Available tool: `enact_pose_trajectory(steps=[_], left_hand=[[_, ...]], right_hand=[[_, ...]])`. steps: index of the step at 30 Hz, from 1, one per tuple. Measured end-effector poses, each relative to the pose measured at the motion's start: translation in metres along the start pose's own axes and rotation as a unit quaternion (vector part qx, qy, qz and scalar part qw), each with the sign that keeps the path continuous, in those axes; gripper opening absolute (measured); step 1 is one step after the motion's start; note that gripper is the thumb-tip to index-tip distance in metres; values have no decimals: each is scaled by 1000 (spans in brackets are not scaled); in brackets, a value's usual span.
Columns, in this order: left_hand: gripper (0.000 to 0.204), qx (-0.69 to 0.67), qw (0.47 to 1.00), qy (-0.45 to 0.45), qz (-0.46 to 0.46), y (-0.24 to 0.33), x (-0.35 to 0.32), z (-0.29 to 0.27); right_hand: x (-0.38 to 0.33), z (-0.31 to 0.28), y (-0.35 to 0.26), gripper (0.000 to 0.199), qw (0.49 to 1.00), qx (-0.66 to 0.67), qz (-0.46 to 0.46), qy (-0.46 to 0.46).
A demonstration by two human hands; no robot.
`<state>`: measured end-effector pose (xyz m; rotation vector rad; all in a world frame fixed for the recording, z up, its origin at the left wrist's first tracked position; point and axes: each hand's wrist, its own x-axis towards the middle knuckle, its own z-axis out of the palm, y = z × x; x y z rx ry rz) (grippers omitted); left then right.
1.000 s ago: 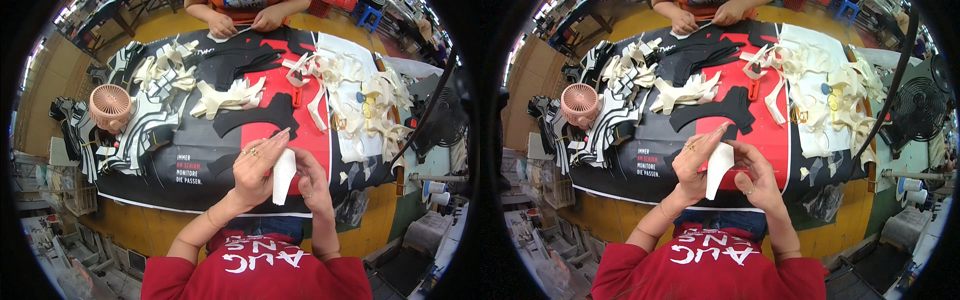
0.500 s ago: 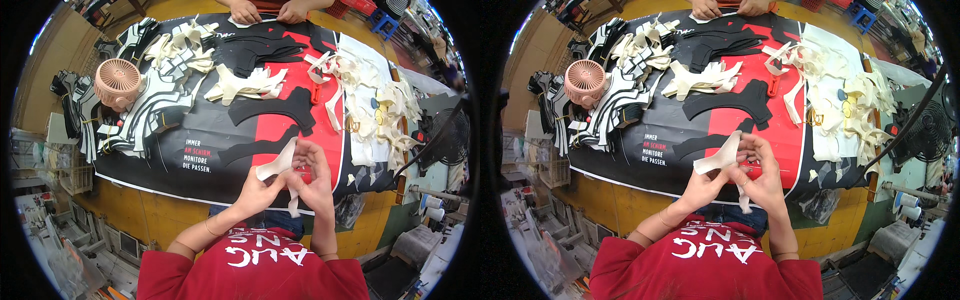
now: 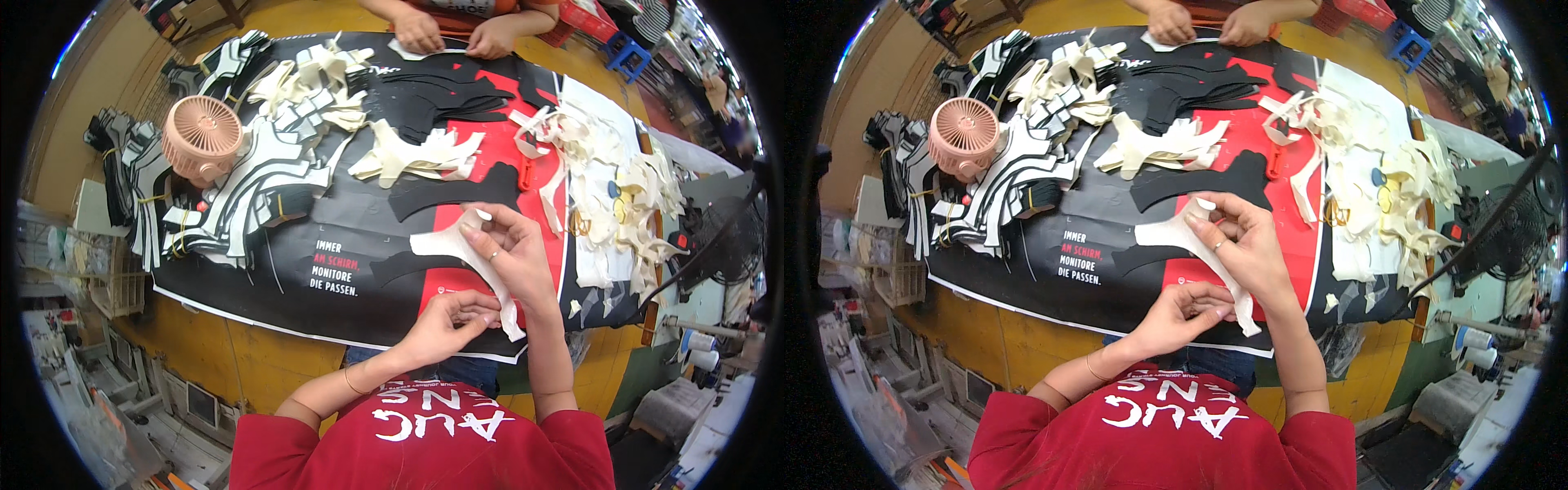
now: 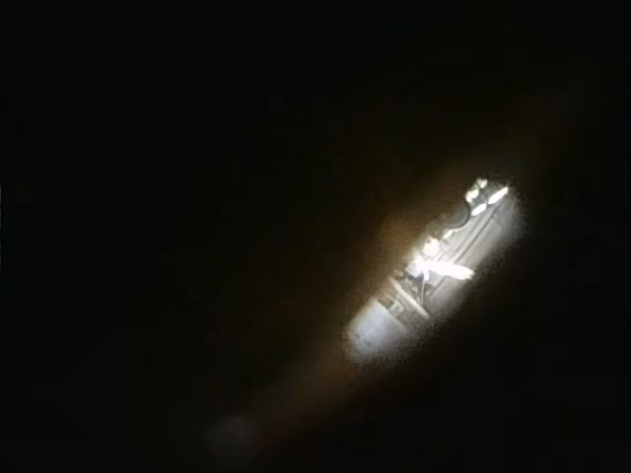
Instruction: The person assembles footwear parts by hand, aligning white and black fabric pieces and using red-handled shears to trim edges. They repeatedly pick, align, and cut pieces on a red and black work surface, with a coworker visible across the table also working on similar parts.
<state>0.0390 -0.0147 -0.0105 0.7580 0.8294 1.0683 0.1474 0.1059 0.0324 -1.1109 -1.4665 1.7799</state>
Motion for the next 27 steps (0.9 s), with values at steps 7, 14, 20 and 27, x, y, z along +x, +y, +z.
enact_pose_trajectory(steps=[7,14,20,27], left_hand=[[23,60,967,228,100,14,-15,-23],[47,96,977,163,102,41,0,-45],[37,71,978,159,111,43,0,-51],[25,-28,992,119,23,37,-4,-66]], right_hand=[[-6,-13,-17,54,994,-74,54,-54],[-5,5,-17,58,958,-233,-100,-136],[-5,4,-26,61,958,-269,-25,-90],[-13,8,-6,57,938,-301,-124,-114]])
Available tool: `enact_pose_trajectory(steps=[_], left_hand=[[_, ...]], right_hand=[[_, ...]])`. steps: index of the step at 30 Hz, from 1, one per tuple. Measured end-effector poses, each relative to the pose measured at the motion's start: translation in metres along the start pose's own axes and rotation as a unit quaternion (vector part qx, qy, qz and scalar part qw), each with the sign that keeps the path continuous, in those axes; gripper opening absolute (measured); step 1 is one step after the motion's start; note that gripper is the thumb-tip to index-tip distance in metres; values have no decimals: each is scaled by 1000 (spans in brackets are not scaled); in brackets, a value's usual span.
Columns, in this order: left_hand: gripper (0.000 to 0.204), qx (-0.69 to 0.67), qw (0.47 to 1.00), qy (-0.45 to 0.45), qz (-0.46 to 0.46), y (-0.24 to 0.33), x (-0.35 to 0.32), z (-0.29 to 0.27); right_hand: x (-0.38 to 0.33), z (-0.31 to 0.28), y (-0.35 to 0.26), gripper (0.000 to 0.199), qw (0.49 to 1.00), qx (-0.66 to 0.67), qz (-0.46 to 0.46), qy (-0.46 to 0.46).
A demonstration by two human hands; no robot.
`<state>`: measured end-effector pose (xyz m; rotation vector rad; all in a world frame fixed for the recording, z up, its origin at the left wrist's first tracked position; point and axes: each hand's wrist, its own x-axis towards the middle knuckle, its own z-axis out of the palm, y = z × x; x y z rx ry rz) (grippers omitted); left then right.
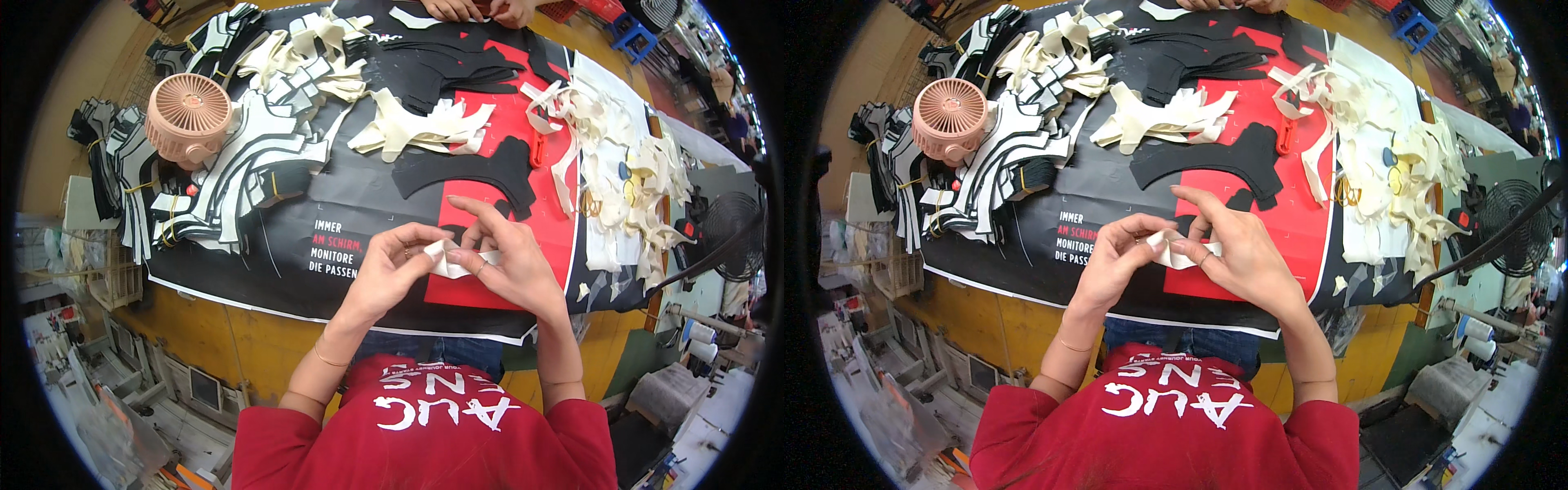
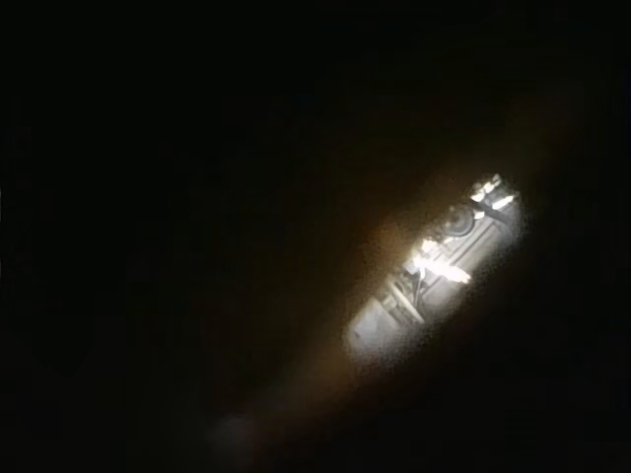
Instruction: The person assembles footwear parts by hand, aligning white and black fabric pieces and using red-handled shears to trim edges. They repeatedly pick, align, and cut pieces on a red and black work surface, with a coworker visible across the table also working on similar parts.
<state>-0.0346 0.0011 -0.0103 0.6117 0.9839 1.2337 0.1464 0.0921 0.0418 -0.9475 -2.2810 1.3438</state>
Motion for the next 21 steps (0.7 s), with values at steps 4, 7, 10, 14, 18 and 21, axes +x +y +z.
enact_pose_trajectory(steps=[4,7,10,14,18,21], left_hand=[[19,4,999,38,-17,-3,-2,-1],[19,-39,998,52,-23,0,-3,-4],[18,-114,989,92,-7,5,-2,-11],[22,-32,986,160,37,6,0,-11],[25,50,971,207,109,6,-1,-4],[29,235,912,267,207,13,-13,4]], right_hand=[[-11,10,3,48,999,19,37,17],[-27,15,5,33,995,17,72,61],[-40,17,12,29,988,47,91,118],[-58,11,19,26,973,104,158,133],[-58,9,21,38,969,99,166,153],[-55,12,13,41,946,-98,57,304]])
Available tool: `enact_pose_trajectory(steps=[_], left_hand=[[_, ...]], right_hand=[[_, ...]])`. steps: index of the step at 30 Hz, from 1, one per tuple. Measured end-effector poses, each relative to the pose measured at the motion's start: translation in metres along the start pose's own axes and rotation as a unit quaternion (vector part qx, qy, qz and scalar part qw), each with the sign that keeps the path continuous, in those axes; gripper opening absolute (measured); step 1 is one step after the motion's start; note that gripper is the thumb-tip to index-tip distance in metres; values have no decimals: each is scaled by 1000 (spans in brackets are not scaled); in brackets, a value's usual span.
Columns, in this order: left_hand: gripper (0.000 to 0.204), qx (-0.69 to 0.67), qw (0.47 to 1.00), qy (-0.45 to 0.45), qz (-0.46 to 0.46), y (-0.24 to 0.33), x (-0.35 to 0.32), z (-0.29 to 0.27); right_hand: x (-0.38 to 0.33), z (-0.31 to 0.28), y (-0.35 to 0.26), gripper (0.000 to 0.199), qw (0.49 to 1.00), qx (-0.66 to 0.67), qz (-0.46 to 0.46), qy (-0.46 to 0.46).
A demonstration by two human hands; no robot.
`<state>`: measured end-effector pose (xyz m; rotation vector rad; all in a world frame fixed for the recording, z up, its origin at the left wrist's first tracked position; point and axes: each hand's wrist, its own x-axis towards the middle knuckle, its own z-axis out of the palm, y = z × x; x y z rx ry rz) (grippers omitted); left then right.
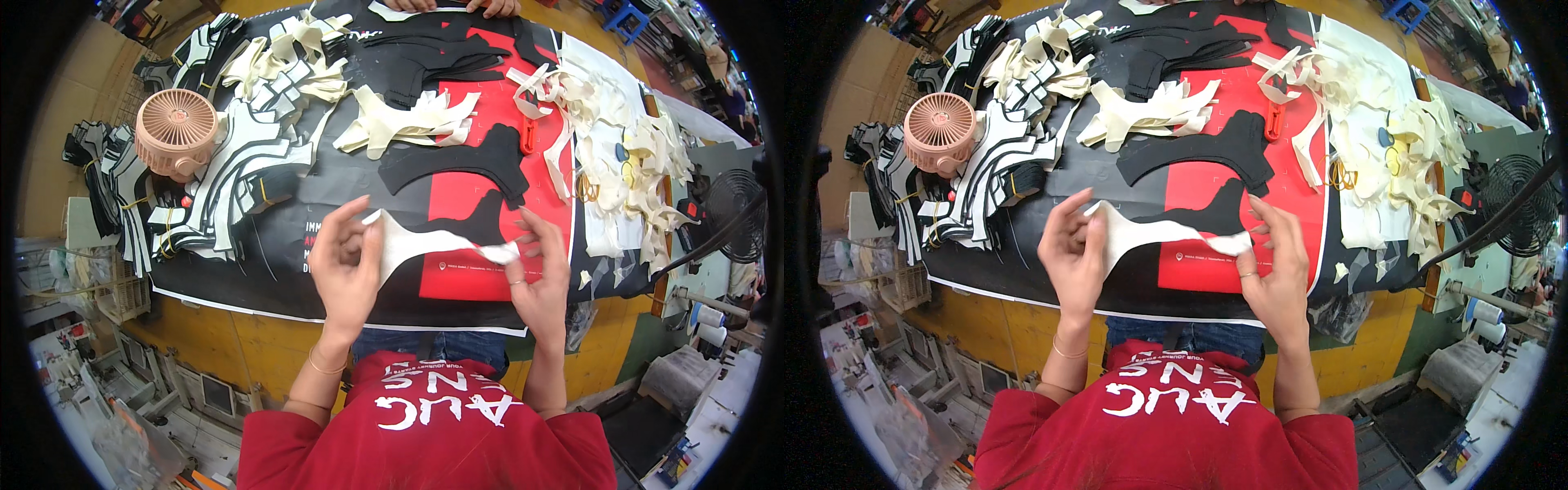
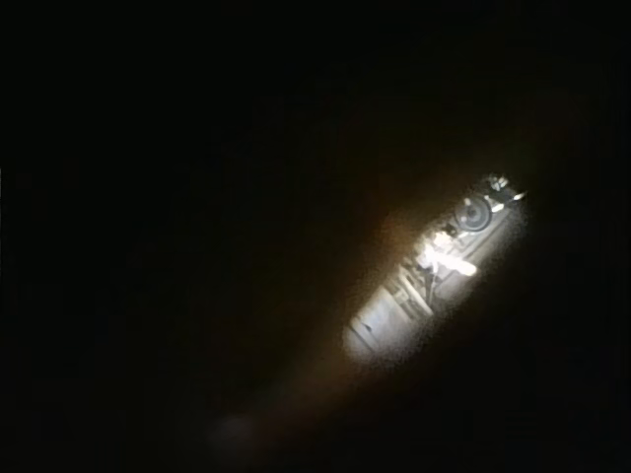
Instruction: The person assembles footwear parts by hand, aligning white and black fabric pieces and using red-handled shears to trim edges. They repeatedly pick, align, and cut pieces on a red and black work surface, with a coworker visible across the table also working on similar parts.
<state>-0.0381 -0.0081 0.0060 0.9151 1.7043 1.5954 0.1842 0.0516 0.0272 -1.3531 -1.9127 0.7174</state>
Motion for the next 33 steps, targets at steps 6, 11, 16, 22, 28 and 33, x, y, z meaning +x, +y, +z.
enact_pose_trajectory(steps=[6,11,16,22,28,33], left_hand=[[38,180,898,-102,388,28,-30,3],[30,156,901,-123,385,7,-43,34],[30,176,911,-151,340,-9,-58,33],[29,145,933,-183,273,-9,-63,28],[30,139,938,-165,272,-6,-63,22],[25,150,941,-152,262,-5,-59,23]], right_hand=[[-18,-5,-24,30,949,266,7,-172],[-44,14,-16,24,838,482,205,-152],[-67,19,0,20,834,470,254,-137],[-72,17,4,10,897,392,170,-111],[-56,16,-3,13,949,281,80,-119],[-42,10,-10,13,944,280,73,-155]])
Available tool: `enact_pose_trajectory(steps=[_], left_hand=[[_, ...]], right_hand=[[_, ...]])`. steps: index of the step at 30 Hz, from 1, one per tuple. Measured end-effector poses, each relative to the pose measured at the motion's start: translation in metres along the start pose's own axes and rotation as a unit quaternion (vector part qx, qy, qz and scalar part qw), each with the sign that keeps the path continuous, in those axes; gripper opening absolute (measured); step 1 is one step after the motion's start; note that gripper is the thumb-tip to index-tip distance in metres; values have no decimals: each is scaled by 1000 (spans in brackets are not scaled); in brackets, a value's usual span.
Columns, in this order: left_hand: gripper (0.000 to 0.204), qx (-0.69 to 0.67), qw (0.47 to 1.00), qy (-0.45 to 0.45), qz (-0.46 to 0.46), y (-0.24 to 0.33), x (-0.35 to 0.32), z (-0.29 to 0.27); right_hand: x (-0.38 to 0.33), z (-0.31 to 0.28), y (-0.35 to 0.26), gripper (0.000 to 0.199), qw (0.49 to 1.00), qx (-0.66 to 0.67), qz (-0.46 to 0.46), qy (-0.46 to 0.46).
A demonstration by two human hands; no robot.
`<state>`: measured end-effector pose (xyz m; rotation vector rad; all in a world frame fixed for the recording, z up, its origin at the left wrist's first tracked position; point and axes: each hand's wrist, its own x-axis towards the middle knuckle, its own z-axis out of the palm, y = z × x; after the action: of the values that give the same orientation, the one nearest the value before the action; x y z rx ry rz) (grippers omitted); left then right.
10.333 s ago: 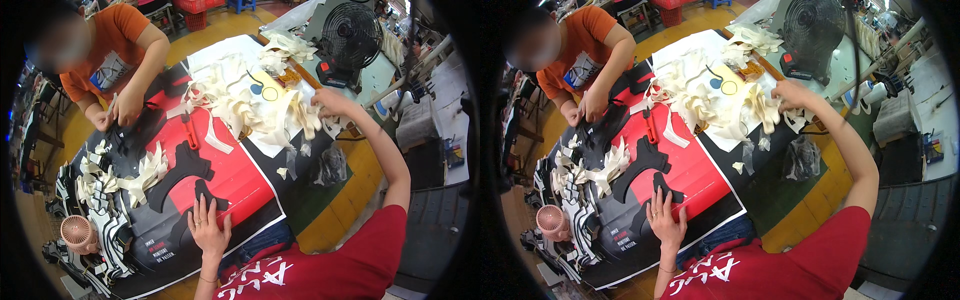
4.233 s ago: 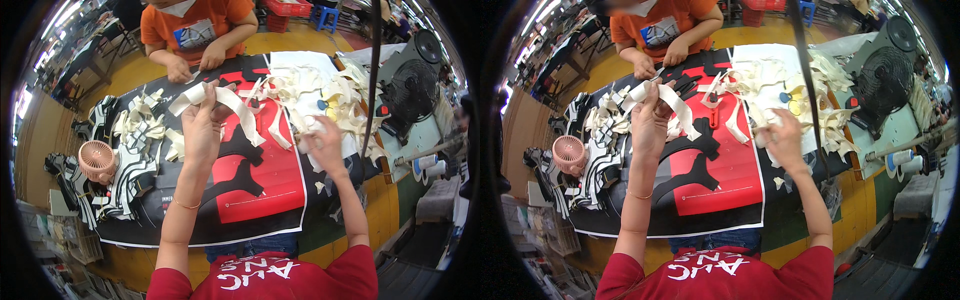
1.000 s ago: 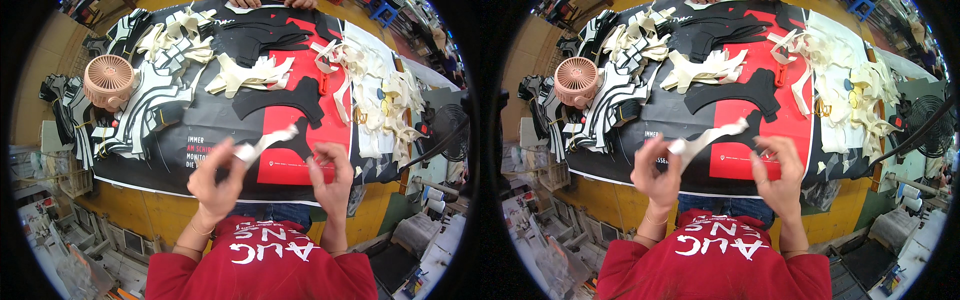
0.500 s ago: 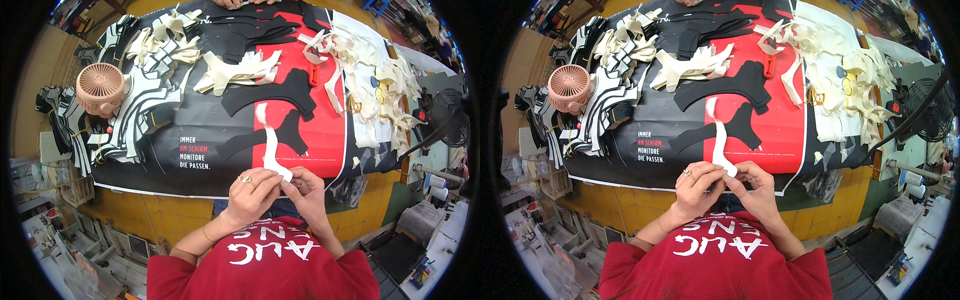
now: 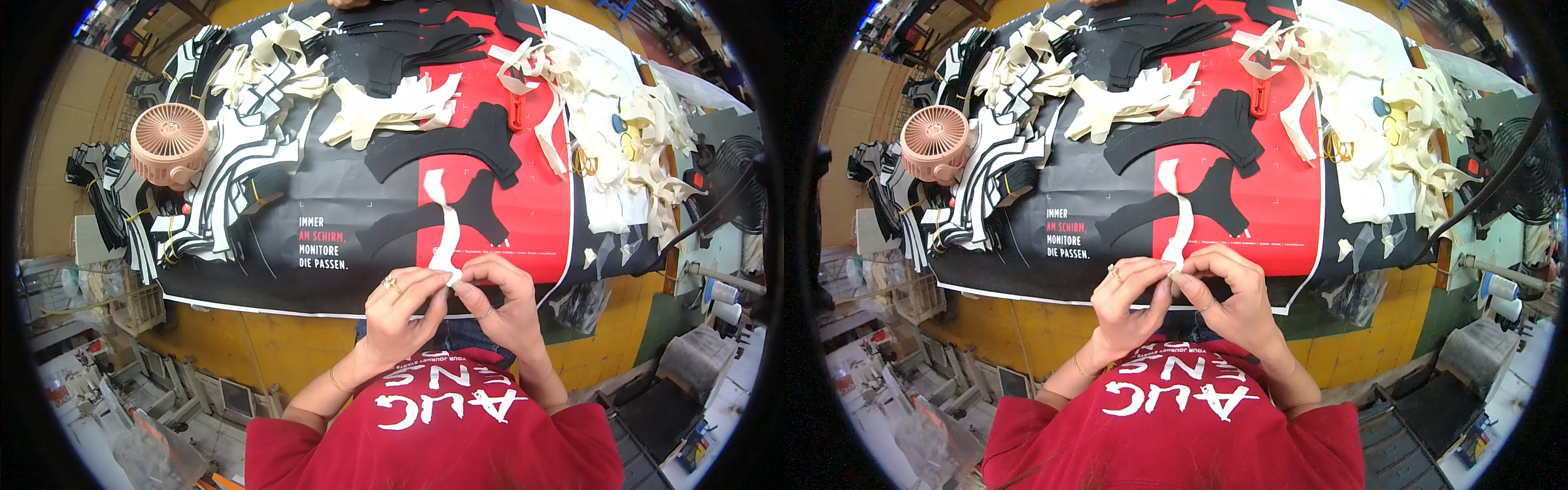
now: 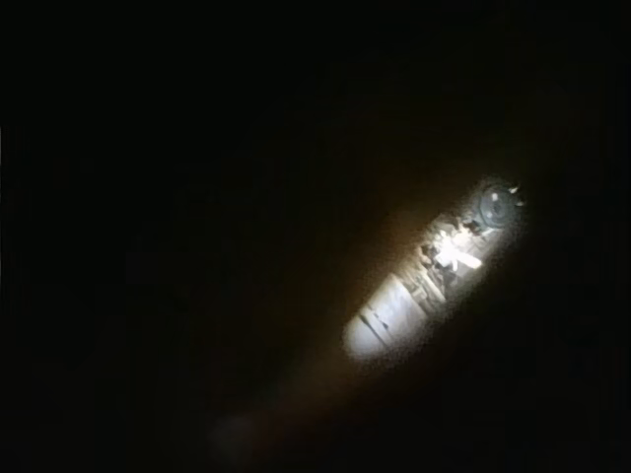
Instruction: The person assembles footwear parts by hand, aligning white and black fabric pieces and using red-handled shears to trim edges. They repeatedly pick, align, and cut pieces on a red and black work surface, with a coworker visible across the table also working on similar parts.
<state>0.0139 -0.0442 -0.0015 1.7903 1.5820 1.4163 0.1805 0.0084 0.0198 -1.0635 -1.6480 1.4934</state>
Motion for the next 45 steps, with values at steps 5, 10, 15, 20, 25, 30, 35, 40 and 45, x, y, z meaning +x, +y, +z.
enact_pose_trajectory(steps=[5,10,15,20,25,30,35,40,45], left_hand=[[18,-83,990,15,-115,2,5,1],[22,-36,998,-3,-54,0,9,3],[26,44,998,-25,23,-4,11,6],[30,85,992,-56,75,-7,11,6],[28,74,992,-88,49,-7,13,4],[27,61,991,-105,49,-9,18,4],[25,79,989,-120,45,-8,19,2],[21,78,989,-122,25,-7,20,2],[20,57,991,-118,11,-9,22,3]], right_hand=[[6,-2,-4,14,999,-39,-21,-7],[6,-3,-1,12,999,14,26,-25],[4,-6,0,11,999,-20,21,-27],[4,-7,-1,11,997,-70,19,-22],[4,-7,-4,11,987,-154,-2,-33],[6,-7,-4,12,980,-194,-16,-38],[7,-6,-5,11,974,-222,-21,-34],[7,-6,-4,10,971,-233,-33,-37],[8,-4,-2,11,967,-245,-61,-23]])
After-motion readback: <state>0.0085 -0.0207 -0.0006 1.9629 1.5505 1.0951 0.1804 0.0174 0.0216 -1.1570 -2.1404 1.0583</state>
